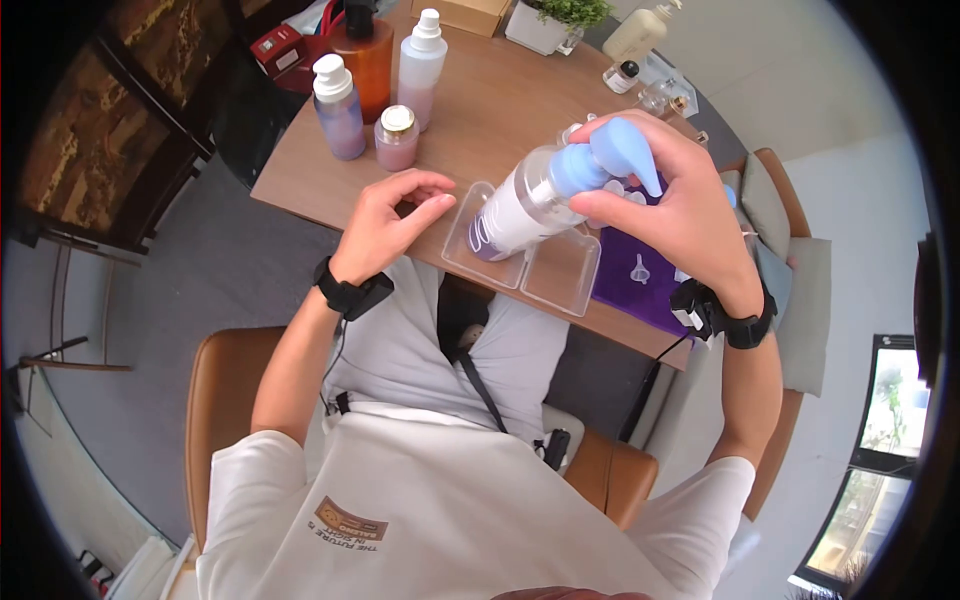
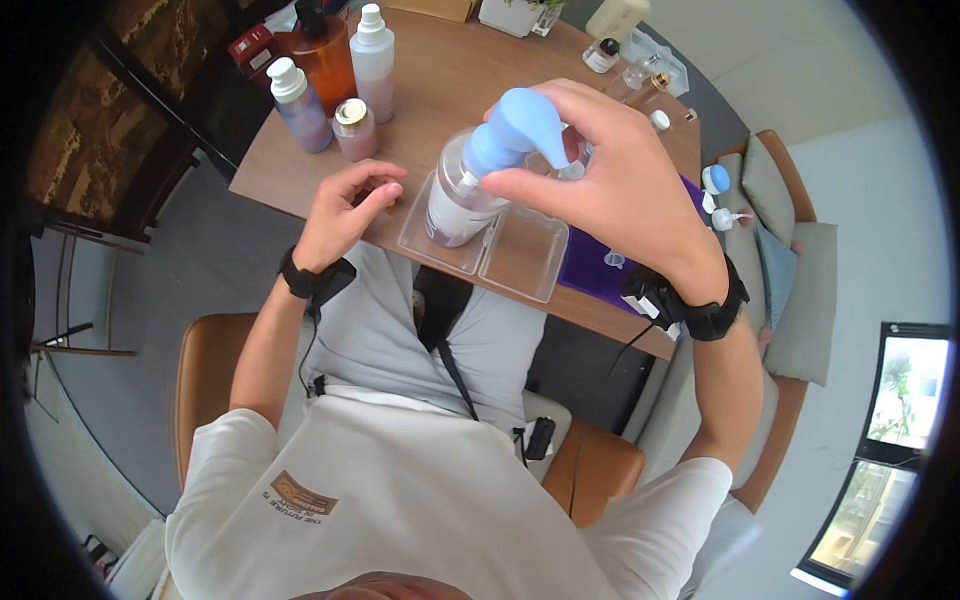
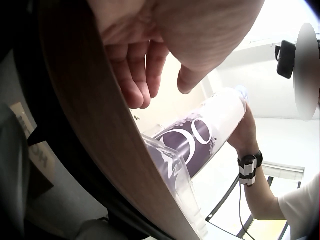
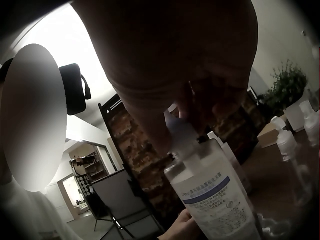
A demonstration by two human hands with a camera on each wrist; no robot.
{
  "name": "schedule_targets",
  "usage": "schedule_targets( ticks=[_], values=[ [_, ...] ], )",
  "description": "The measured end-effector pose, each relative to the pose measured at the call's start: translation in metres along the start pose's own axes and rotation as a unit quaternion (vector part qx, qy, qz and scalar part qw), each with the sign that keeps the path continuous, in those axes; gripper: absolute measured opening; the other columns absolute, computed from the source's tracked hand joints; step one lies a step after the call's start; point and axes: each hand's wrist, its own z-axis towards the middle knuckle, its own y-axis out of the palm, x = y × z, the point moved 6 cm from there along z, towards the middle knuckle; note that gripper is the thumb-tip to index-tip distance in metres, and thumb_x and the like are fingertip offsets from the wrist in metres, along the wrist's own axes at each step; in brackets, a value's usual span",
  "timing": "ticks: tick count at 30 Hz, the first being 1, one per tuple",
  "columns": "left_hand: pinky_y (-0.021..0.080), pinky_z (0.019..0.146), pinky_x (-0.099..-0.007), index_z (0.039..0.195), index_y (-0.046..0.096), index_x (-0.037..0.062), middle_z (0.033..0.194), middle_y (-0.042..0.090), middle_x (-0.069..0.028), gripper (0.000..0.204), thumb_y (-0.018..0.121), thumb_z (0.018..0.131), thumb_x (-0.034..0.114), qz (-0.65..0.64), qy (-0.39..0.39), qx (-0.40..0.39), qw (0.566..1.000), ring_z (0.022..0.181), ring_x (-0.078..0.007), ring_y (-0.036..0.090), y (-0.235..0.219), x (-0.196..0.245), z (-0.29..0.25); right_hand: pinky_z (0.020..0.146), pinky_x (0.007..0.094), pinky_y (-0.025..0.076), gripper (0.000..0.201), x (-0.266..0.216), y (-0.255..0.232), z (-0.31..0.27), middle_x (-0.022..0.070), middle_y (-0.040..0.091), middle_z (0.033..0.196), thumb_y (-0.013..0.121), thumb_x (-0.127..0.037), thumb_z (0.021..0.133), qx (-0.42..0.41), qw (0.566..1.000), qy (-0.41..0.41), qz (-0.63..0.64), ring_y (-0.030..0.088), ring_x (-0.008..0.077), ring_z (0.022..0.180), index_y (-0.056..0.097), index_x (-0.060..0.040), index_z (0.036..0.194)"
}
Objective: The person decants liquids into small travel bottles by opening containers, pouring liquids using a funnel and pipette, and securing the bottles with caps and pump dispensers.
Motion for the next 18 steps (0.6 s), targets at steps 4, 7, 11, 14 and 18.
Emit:
schedule_targets(
  ticks=[4, 7, 11, 14, 18],
  values=[
    [0.053, 0.085, -0.0257, 0.121, 0.071, -0.0009, 0.103, 0.071, -0.0030, 0.021, 0.067, 0.103, 0.010, -0.031, -0.010, -0.009, 0.999, 0.094, -0.0097, 0.066, 0.001, 0.004, 0.001, 0.074, 0.0316, 0.049, 0.060, 0.001, 0.001, 0.000, 0.0029, 0.070, 0.109, 0.092, -0.033, 0.079, 0.010, 0.999, -0.005, -0.043, 0.059, 0.0161, 0.083, 0.068, -0.0083, 0.129],
    [0.050, 0.100, -0.0309, 0.130, 0.068, 0.0002, 0.120, 0.069, -0.0068, 0.033, 0.073, 0.098, 0.009, -0.028, 0.009, -0.024, 0.999, 0.110, -0.0143, 0.063, 0.002, 0.028, 0.001, 0.089, 0.0322, 0.051, 0.068, -0.003, -0.002, 0.000, 0.0051, 0.071, 0.120, 0.085, -0.016, 0.080, 0.003, 0.998, -0.060, -0.024, 0.064, 0.0154, 0.099, 0.059, -0.0093, 0.143],
    [0.043, 0.113, -0.0381, 0.146, 0.056, -0.0002, 0.138, 0.065, -0.0123, 0.071, 0.086, 0.085, 0.018, 0.009, 0.117, -0.027, 0.993, 0.128, -0.0221, 0.058, 0.008, 0.083, 0.008, 0.089, 0.0314, 0.052, 0.069, -0.002, -0.007, -0.002, 0.0047, 0.072, 0.127, 0.079, -0.012, 0.083, -0.023, 0.998, -0.044, 0.033, 0.066, 0.0153, 0.105, 0.058, -0.0111, 0.148],
    [0.049, 0.106, -0.0384, 0.149, 0.052, 0.0022, 0.137, 0.066, -0.0137, 0.083, 0.092, 0.079, 0.021, 0.044, 0.201, -0.032, 0.978, 0.129, -0.0252, 0.063, 0.020, 0.123, 0.018, 0.083, 0.0330, 0.051, 0.064, -0.007, -0.008, 0.000, 0.0066, 0.072, 0.113, 0.083, -0.023, 0.082, 0.006, 0.998, -0.064, -0.003, 0.066, 0.0196, 0.100, 0.063, -0.0112, 0.142],
    [0.049, 0.108, -0.0416, 0.152, 0.048, 0.0024, 0.145, 0.060, -0.0154, 0.093, 0.095, 0.074, 0.022, 0.062, 0.207, -0.050, 0.975, 0.133, -0.0253, 0.061, 0.035, 0.132, 0.032, 0.083, 0.0346, 0.051, 0.070, -0.005, -0.004, 0.002, 0.0092, 0.069, 0.104, 0.085, -0.029, 0.081, 0.060, 0.990, -0.117, -0.055, 0.063, 0.0220, 0.094, 0.061, -0.0105, 0.144]
  ],
)
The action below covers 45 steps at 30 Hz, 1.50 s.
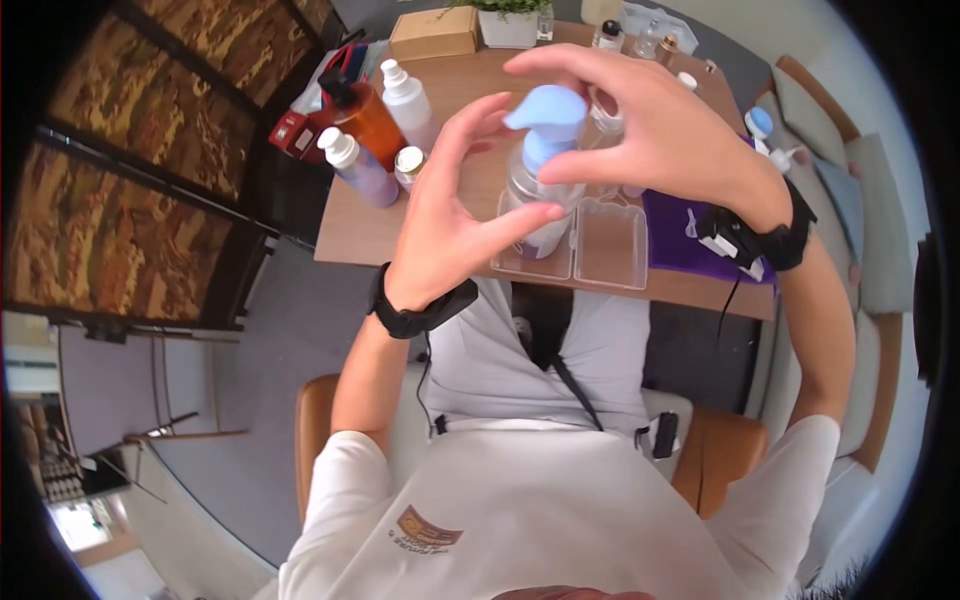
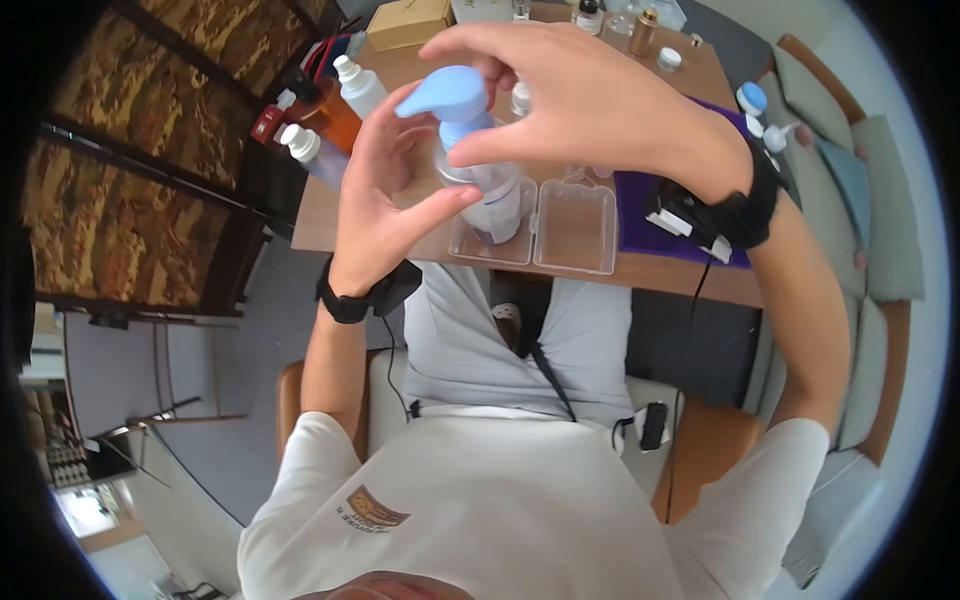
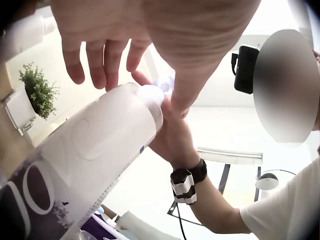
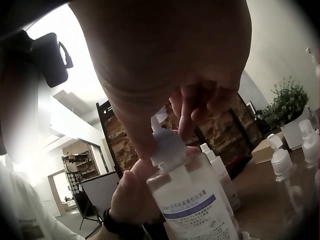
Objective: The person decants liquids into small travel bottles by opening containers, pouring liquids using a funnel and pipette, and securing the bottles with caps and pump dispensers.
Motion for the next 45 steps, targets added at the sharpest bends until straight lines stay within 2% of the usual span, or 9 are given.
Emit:
schedule_targets(
  ticks=[6, 12, 22, 25, 29, 32, 39, 41, 45],
  values=[
    [0.049, 0.109, -0.0428, 0.153, 0.047, 0.0027, 0.141, 0.062, -0.0143, 0.095, 0.096, 0.073, 0.022, -0.016, -0.035, 0.007, 0.999, 0.124, -0.0257, 0.063, 0.005, -0.006, 0.002, 0.087, 0.0316, 0.047, 0.075, -0.001, -0.001, -0.002, 0.0066, 0.070, 0.112, 0.082, -0.025, 0.082, -0.025, 0.996, 0.021, 0.086, 0.062, 0.0182, 0.100, 0.056, -0.0127, 0.151],
    [0.048, 0.109, -0.0422, 0.154, 0.043, 0.0019, 0.134, 0.064, -0.0146, 0.098, 0.095, 0.074, 0.020, -0.018, -0.041, 0.003, 0.999, 0.124, -0.0257, 0.063, 0.007, 0.000, 0.004, 0.082, 0.0338, 0.052, 0.068, -0.002, 0.002, 0.000, 0.0097, 0.072, 0.118, 0.077, -0.023, 0.083, 0.029, 0.999, -0.030, -0.033, 0.067, 0.0219, 0.098, 0.059, -0.0115, 0.148],
    [0.045, 0.111, -0.0409, 0.158, 0.035, -0.0008, 0.141, 0.058, -0.0148, 0.096, 0.090, 0.079, 0.005, -0.083, -0.065, -0.017, 0.994, 0.129, -0.0238, 0.058, 0.011, -0.005, 0.005, 0.076, 0.0335, 0.054, 0.064, 0.005, 0.003, -0.002, 0.0134, 0.074, 0.115, 0.077, -0.028, 0.083, -0.018, 0.997, 0.060, 0.032, 0.069, 0.0229, 0.089, 0.062, -0.0097, 0.143],
    [0.045, 0.111, -0.0411, 0.158, 0.033, -0.0008, 0.142, 0.057, -0.0152, 0.096, 0.090, 0.080, 0.003, -0.079, -0.065, -0.030, 0.994, 0.131, -0.0245, 0.057, 0.013, -0.002, 0.005, 0.073, 0.0327, 0.053, 0.063, 0.002, 0.001, -0.008, 0.0131, 0.073, 0.109, 0.079, -0.032, 0.084, 0.023, 0.998, 0.007, 0.058, 0.067, 0.0215, 0.084, 0.063, -0.0096, 0.140],
    [0.045, 0.111, -0.0415, 0.159, 0.033, -0.0012, 0.143, 0.056, -0.0153, 0.096, 0.089, 0.080, 0.001, -0.089, -0.061, -0.028, 0.994, 0.131, -0.0248, 0.056, 0.014, -0.001, 0.004, 0.092, 0.0366, 0.055, 0.072, -0.026, -0.027, -0.019, 0.0226, 0.071, 0.114, 0.074, -0.023, 0.091, -0.098, 0.991, 0.013, 0.092, 0.070, 0.0316, 0.106, 0.045, 0.0045, 0.151],
    [0.045, 0.111, -0.0413, 0.159, 0.032, -0.0014, 0.143, 0.055, -0.0154, 0.096, 0.088, 0.080, 0.000, -0.091, -0.059, -0.034, 0.993, 0.131, -0.0250, 0.056, 0.013, 0.000, 0.005, 0.090, 0.0393, 0.055, 0.072, -0.023, -0.019, -0.008, 0.0266, 0.069, 0.113, 0.072, -0.026, 0.088, -0.134, 0.984, 0.080, 0.088, 0.069, 0.0377, 0.105, 0.047, 0.0047, 0.148],
    [0.046, 0.111, -0.0409, 0.159, 0.032, -0.0020, 0.144, 0.055, -0.0158, 0.097, 0.089, 0.080, 0.001, -0.100, -0.081, -0.020, 0.992, 0.131, -0.0254, 0.056, 0.016, 0.002, 0.004, 0.091, 0.0399, 0.055, 0.065, -0.008, -0.001, -0.005, 0.0278, 0.067, 0.122, 0.072, -0.026, 0.087, 0.017, 0.992, -0.119, 0.031, 0.068, 0.0377, 0.110, 0.054, 0.0075, 0.140],
    [0.046, 0.111, -0.0409, 0.159, 0.033, -0.0024, 0.143, 0.055, -0.0158, 0.097, 0.090, 0.080, 0.002, -0.101, -0.081, -0.021, 0.991, 0.131, -0.0254, 0.056, 0.017, 0.002, 0.004, 0.091, 0.0399, 0.055, 0.062, -0.007, -0.003, -0.006, 0.0265, 0.066, 0.121, 0.072, -0.025, 0.086, 0.036, 0.993, -0.106, 0.037, 0.068, 0.0364, 0.110, 0.058, 0.0076, 0.136],
    [0.045, 0.111, -0.0411, 0.158, 0.033, -0.0033, 0.142, 0.056, -0.0155, 0.096, 0.090, 0.081, 0.004, -0.071, -0.047, -0.037, 0.996, 0.131, -0.0253, 0.056, 0.014, -0.004, 0.007, 0.088, 0.0389, 0.054, 0.053, -0.016, -0.022, -0.009, 0.0219, 0.067, 0.117, 0.073, -0.023, 0.086, -0.088, 0.991, -0.042, 0.094, 0.067, 0.0319, 0.106, 0.062, 0.0051, 0.130]
  ],
)
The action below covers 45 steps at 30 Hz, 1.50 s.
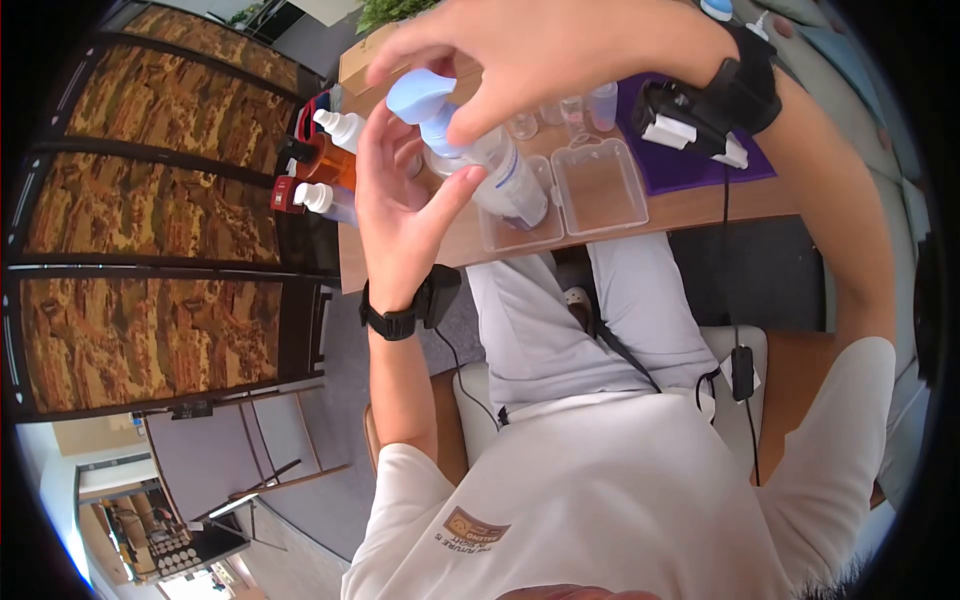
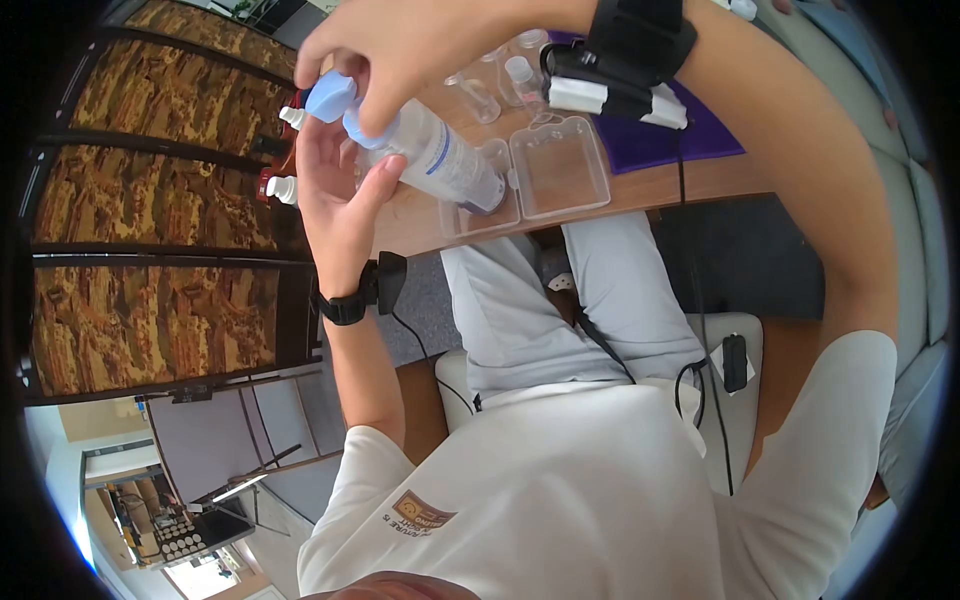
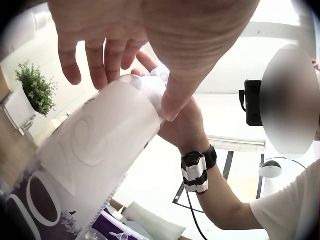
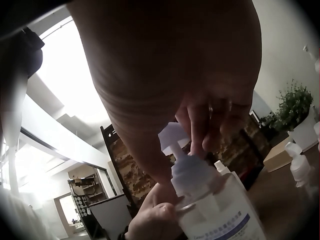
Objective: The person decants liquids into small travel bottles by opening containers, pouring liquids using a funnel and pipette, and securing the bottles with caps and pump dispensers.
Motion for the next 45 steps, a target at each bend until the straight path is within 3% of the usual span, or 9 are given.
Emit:
schedule_targets(
  ticks=[6, 8, 16, 18, 29, 30, 33, 36, 45],
  values=[
    [0.044, 0.112, -0.0409, 0.157, 0.035, -0.0042, 0.140, 0.057, -0.0148, 0.095, 0.091, 0.080, 0.006, -0.008, -0.010, 0.011, 1.000, 0.130, -0.0242, 0.057, -0.001, -0.001, -0.002, 0.086, 0.0348, 0.054, 0.045, 0.011, 0.011, 0.005, 0.0170, 0.069, 0.114, 0.075, -0.021, 0.088, 0.002, 0.999, 0.034, 0.038, 0.068, 0.0268, 0.101, 0.064, 0.0031, 0.125],
    [0.044, 0.112, -0.0400, 0.156, 0.039, -0.0037, 0.140, 0.058, -0.0144, 0.093, 0.091, 0.080, 0.008, -0.017, -0.005, 0.020, 1.000, 0.130, -0.0236, 0.057, -0.002, -0.003, -0.003, 0.072, 0.0328, 0.052, 0.061, 0.026, 0.018, 0.002, 0.0105, 0.071, 0.103, 0.079, -0.031, 0.085, 0.068, 0.993, 0.059, -0.076, 0.064, 0.0201, 0.081, 0.064, -0.0093, 0.140],
    [0.047, 0.111, -0.0397, 0.154, 0.044, 0.0019, 0.139, 0.058, -0.0125, 0.086, 0.089, 0.082, 0.012, 0.041, 0.058, 0.065, 0.995, 0.128, -0.0238, 0.058, -0.009, 0.002, -0.019, 0.077, 0.0340, 0.052, 0.054, 0.026, 0.026, -0.001, 0.0073, 0.066, 0.090, 0.082, -0.035, 0.085, 0.118, 0.991, 0.017, -0.067, 0.062, 0.0197, 0.082, 0.069, -0.0037, 0.126],
    [0.048, 0.109, -0.0394, 0.153, 0.045, 0.0021, 0.139, 0.058, -0.0125, 0.082, 0.087, 0.084, 0.009, 0.046, 0.059, 0.105, 0.992, 0.125, -0.0239, 0.060, -0.018, 0.008, -0.041, 0.080, 0.0314, 0.053, 0.051, 0.028, 0.028, 0.001, 0.0054, 0.070, 0.103, 0.082, -0.026, 0.086, 0.106, 0.991, 0.050, -0.062, 0.063, 0.0161, 0.088, 0.067, -0.0078, 0.132],
    [0.052, 0.098, -0.0327, 0.142, 0.055, -0.0034, 0.130, 0.060, -0.0111, 0.050, 0.069, 0.095, -0.002, 0.023, -0.086, 0.159, 0.983, 0.107, -0.0171, 0.064, -0.061, -0.037, -0.175, 0.096, 0.0289, 0.055, 0.049, 0.028, 0.007, 0.044, 0.0033, 0.070, 0.111, 0.079, -0.017, 0.093, 0.157, 0.981, 0.108, 0.041, 0.068, 0.0110, 0.104, 0.061, -0.0002, 0.136],
    [0.052, 0.098, -0.0325, 0.141, 0.056, -0.0036, 0.129, 0.060, -0.0108, 0.048, 0.068, 0.095, -0.002, 0.020, -0.099, 0.165, 0.981, 0.107, -0.0169, 0.064, -0.063, -0.040, -0.183, 0.087, 0.0342, 0.054, 0.044, 0.015, 0.003, 0.052, 0.0147, 0.071, 0.108, 0.079, -0.023, 0.089, 0.152, 0.981, 0.092, 0.082, 0.069, 0.0265, 0.100, 0.066, 0.0015, 0.122],
    [0.054, 0.096, -0.0314, 0.138, 0.059, -0.0019, 0.128, 0.060, -0.0105, 0.047, 0.070, 0.093, -0.005, 0.021, -0.118, 0.178, 0.977, 0.103, -0.0161, 0.066, -0.071, -0.050, -0.204, 0.089, 0.0355, 0.055, 0.044, 0.021, -0.001, 0.066, 0.0156, 0.073, 0.109, 0.081, -0.026, 0.089, 0.164, 0.977, 0.123, -0.056, 0.070, 0.0265, 0.100, 0.067, 0.0003, 0.121],
    [0.055, 0.094, -0.0309, 0.136, 0.061, -0.0010, 0.126, 0.061, -0.0102, 0.045, 0.071, 0.092, -0.005, 0.030, -0.131, 0.184, 0.974, 0.101, -0.0157, 0.067, -0.079, -0.054, -0.218, 0.093, 0.0283, 0.054, 0.052, 0.066, 0.013, 0.081, 0.0026, 0.070, 0.110, 0.080, -0.023, 0.093, 0.176, 0.978, 0.111, 0.001, 0.066, 0.0107, 0.101, 0.062, -0.0001, 0.136],
    [0.055, 0.092, -0.0308, 0.134, 0.063, -0.0007, 0.123, 0.063, -0.0099, 0.041, 0.070, 0.094, -0.003, 0.049, -0.144, 0.195, 0.969, 0.100, -0.0163, 0.067, -0.099, -0.056, -0.232, 0.085, 0.0295, 0.052, 0.064, 0.101, 0.024, 0.095, 0.0042, 0.072, 0.109, 0.085, -0.035, 0.086, 0.211, 0.966, 0.139, -0.061, 0.061, 0.0118, 0.092, 0.064, -0.0008, 0.136]
  ],
)
